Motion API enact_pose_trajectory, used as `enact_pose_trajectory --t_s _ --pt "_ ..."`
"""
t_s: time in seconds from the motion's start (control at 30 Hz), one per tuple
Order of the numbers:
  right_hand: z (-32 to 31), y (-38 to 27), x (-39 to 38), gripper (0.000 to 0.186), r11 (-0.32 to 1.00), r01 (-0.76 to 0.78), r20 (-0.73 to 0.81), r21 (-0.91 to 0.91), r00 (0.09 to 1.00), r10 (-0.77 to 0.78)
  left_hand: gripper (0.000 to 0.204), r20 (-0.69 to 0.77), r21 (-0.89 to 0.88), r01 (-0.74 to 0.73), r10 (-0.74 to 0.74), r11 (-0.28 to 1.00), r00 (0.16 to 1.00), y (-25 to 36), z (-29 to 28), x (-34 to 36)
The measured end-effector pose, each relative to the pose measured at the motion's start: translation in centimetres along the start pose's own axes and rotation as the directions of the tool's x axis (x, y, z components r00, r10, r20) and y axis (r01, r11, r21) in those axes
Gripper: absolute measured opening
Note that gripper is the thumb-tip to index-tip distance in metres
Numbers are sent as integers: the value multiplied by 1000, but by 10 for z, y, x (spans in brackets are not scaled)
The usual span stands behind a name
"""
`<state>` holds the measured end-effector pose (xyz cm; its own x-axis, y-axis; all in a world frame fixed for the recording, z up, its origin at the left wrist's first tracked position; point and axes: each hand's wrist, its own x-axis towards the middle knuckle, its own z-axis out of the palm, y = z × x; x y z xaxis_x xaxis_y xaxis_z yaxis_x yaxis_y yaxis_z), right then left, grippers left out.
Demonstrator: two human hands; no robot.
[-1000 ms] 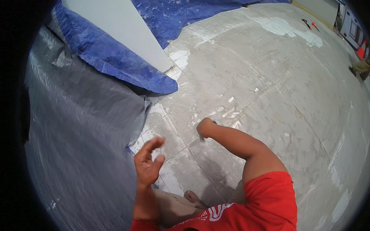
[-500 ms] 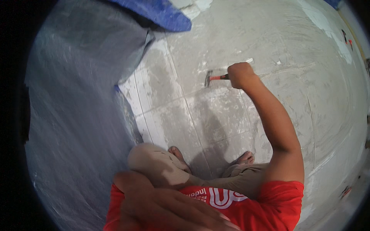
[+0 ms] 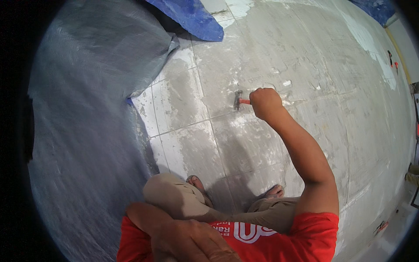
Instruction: The person repeatedly strikes white floor tiles using a hammer held in their right hand.
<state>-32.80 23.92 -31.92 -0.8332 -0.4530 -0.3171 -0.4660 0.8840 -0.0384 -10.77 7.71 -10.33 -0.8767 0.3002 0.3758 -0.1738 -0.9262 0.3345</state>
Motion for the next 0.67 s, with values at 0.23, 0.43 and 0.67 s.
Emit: enact_pose_trajectory --t_s 0.23,0.43,0.67 --pt "-1 -10 9 9 998 57 -34 -21 998 -58 30 287 630 -66 -154 774 945 30 -39 13" --pt "9 27 -5 14 999 13 78 36 997 -16 18 -1 802 163 -271 574 963 29 -29 12" --pt "-54 34 -32 12 991 -107 74 -80 991 113 28 -41 812 144 -190 566 981 48 -23 8"
